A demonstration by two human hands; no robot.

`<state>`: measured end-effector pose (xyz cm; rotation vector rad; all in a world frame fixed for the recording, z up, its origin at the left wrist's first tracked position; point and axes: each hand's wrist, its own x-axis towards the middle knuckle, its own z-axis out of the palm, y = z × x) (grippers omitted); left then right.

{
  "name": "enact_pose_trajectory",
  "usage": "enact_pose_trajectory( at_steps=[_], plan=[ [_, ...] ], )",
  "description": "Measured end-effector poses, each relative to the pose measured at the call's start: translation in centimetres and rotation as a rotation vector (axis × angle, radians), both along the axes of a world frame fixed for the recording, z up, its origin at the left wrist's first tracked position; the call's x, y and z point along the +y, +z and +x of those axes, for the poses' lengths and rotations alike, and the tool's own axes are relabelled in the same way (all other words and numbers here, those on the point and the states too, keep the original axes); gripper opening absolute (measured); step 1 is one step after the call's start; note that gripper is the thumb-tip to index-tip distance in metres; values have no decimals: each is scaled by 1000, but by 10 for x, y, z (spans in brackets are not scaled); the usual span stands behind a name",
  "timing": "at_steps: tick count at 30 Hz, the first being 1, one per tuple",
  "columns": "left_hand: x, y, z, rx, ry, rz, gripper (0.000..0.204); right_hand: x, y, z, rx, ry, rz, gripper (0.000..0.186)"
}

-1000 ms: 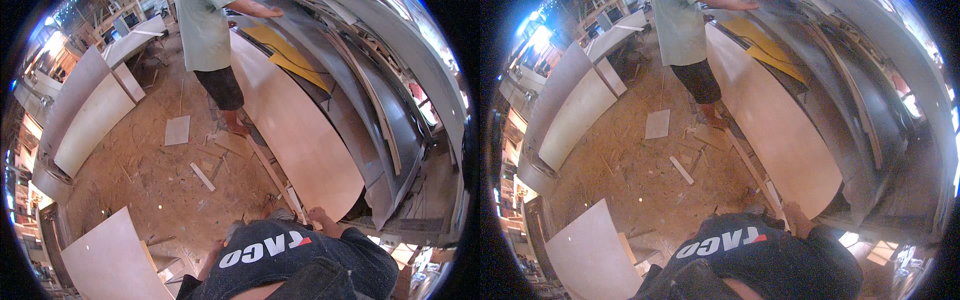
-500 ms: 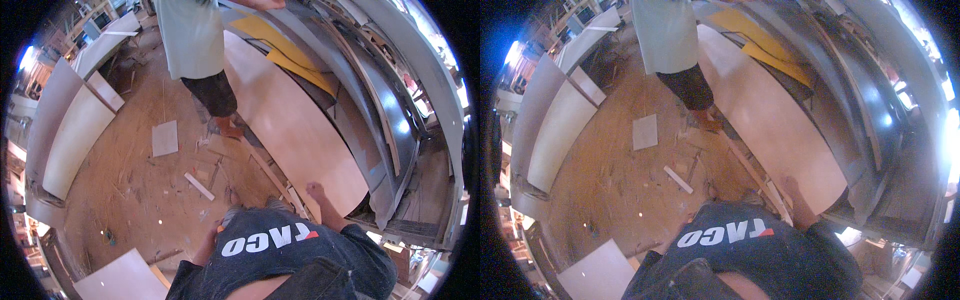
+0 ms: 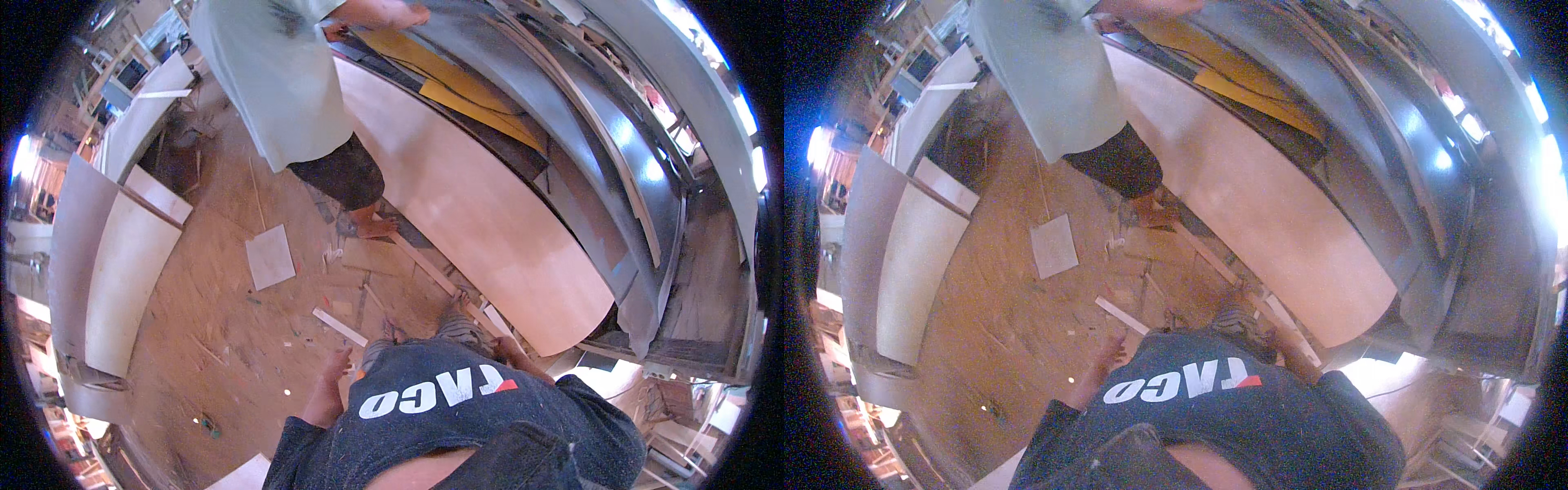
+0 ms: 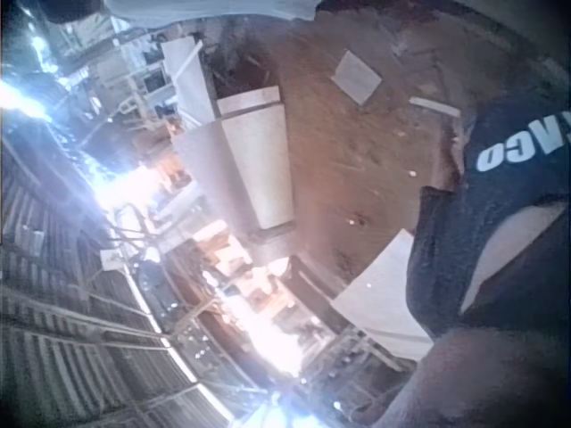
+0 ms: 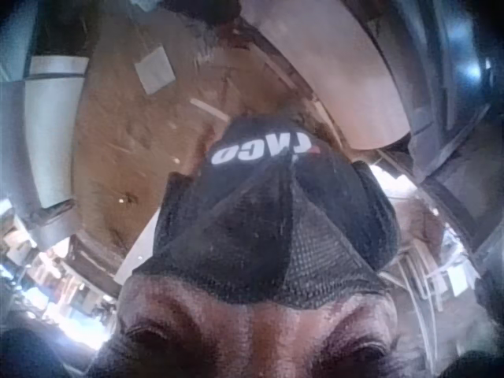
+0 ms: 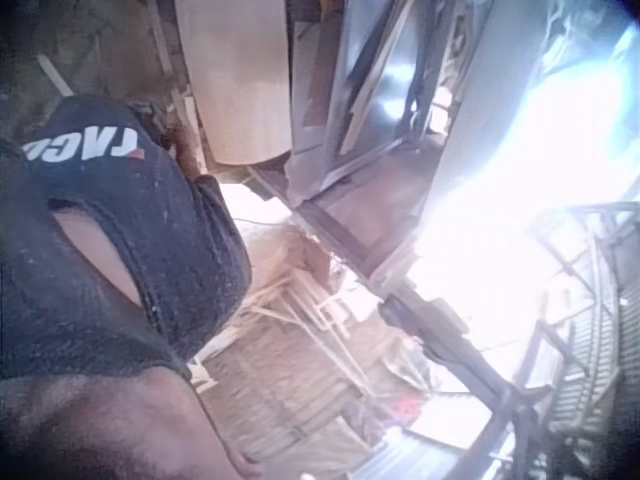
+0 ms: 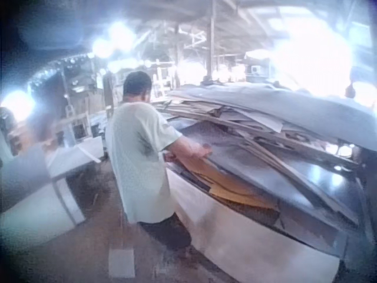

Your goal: The person measures a large sheet of plywood with a tape measure and marks it with a pencil. They then place a thin wooden strip along the edge and trace a line. Another person is seen handling a large curved panel in the background.

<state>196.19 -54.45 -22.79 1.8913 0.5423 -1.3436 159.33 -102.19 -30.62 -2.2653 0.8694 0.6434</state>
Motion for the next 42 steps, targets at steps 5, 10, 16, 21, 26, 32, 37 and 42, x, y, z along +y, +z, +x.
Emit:
enact_pose_trajectory(
  at_steps=[5,10,16,21,26,32,37,42],
  plan=[
    [1,-53,5,76,-142,-219,57,-64,60,89,-102,-300,263,32],
    [-43,-60,2,195,106,-221,40,-105,99,122,-250,-421,156,41],
    [-109,-21,2,113,-9,-151,34,-151,86,101,18,-385,118,47],
    [-119,-15,-6,135,130,-212,31,-162,75,71,117,-356,163,47],
    [-137,2,-9,138,5,-59,31,-165,47,53,-4,-230,119,26],
    [-134,5,-14,78,-38,10,33,-176,-9,60,-73,-274,190,16],
    [-125,-2,-13,129,-67,-70,53,-181,-2,79,-173,-346,148,29],
    [-150,11,-18,70,-177,1,56,-206,-7,83,-70,-275,202,43]
  ],
)
